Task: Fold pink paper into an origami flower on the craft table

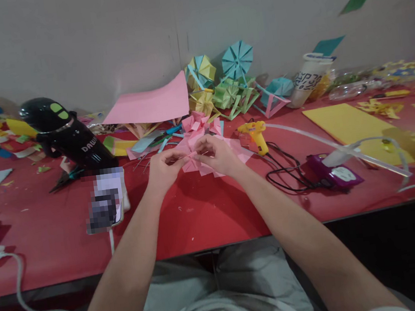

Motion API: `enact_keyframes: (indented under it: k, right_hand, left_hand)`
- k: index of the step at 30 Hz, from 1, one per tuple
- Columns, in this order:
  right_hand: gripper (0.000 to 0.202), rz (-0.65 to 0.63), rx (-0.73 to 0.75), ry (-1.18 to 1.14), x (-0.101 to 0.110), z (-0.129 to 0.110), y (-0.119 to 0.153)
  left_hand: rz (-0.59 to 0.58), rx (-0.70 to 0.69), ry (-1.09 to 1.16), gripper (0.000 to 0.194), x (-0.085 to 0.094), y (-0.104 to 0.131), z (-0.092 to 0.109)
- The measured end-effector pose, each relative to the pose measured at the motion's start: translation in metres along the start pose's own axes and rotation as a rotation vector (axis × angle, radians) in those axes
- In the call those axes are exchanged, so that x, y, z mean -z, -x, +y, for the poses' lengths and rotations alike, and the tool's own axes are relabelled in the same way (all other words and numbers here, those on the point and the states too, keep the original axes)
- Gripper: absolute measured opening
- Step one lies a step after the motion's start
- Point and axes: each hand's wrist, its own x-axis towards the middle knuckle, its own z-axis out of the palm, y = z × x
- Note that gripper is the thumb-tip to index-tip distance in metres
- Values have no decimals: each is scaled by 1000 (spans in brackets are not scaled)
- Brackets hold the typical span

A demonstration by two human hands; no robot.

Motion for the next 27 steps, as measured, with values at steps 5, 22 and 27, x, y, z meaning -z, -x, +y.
enact_keyframes:
  k: [5,22,27]
  right_hand:
    - [27,25,36,51,1,4,0]
    - [26,63,63,169,-3,-5,0]
    - [31,128,-49,74,-7,-11,1]
  left_hand:
    - [-9,52,42,42,3,-1,2]
    - [-4,-14,-69,15,4,0,4]
    - [101,-135,-114,8,1,2,5]
